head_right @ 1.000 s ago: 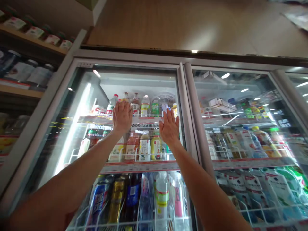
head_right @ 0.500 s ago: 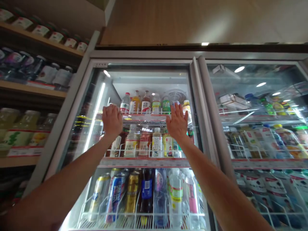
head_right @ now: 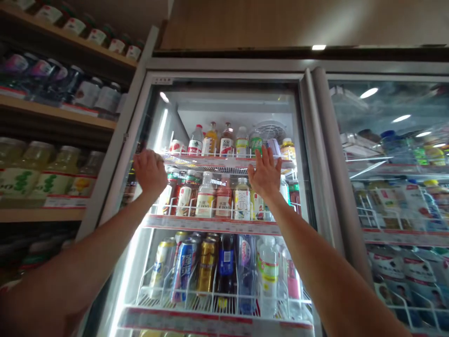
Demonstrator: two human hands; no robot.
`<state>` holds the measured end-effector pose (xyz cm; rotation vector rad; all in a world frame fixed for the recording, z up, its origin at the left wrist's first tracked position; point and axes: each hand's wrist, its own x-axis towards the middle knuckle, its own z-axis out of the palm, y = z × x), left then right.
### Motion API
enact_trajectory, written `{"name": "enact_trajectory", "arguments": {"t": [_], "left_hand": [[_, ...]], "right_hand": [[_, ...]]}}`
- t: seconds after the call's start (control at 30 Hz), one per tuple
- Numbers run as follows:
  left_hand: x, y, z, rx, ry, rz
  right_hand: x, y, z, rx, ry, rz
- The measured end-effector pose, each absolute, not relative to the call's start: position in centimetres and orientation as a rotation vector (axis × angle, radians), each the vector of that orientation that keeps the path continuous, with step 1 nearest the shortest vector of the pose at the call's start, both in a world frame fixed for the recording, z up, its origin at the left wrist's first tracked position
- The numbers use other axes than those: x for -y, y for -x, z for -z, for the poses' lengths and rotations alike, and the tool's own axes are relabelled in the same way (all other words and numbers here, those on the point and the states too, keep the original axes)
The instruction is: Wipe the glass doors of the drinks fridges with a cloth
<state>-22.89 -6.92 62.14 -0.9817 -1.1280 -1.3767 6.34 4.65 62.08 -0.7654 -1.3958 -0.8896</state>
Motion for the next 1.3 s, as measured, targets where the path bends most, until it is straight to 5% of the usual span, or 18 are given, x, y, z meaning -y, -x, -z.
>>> {"name": "enact_trajectory", "arguments": {"t": [0.23,0.53,0.77,1.07,1.3], "left_hand": [[2.5,12.6,-59.2,0.935,1.412,0.825],[6.1,23.4,-61.9,1.116,0.829,1.430],[1.6,10.5,-56.5,0.887,1.408,0.833],[6.7,23.8,-58.2,1.125,0.923,1.290],[3.8,15.5,-52.3,0.868,1.402,0.767]], "right_hand": [[-4.9,-6.4,-61.7,1.377,0.684,0.858],[-4.3,-6.0,-62.0,1.397,0.783,0.858],[-4.9,-8.7,-59.9,1.449,0.754,1.005],[-6.2,-10.6,-57.9,1.385,0.768,0.957],[-5.9,-10.5,-57.8,1.391,0.763,0.920]]}}
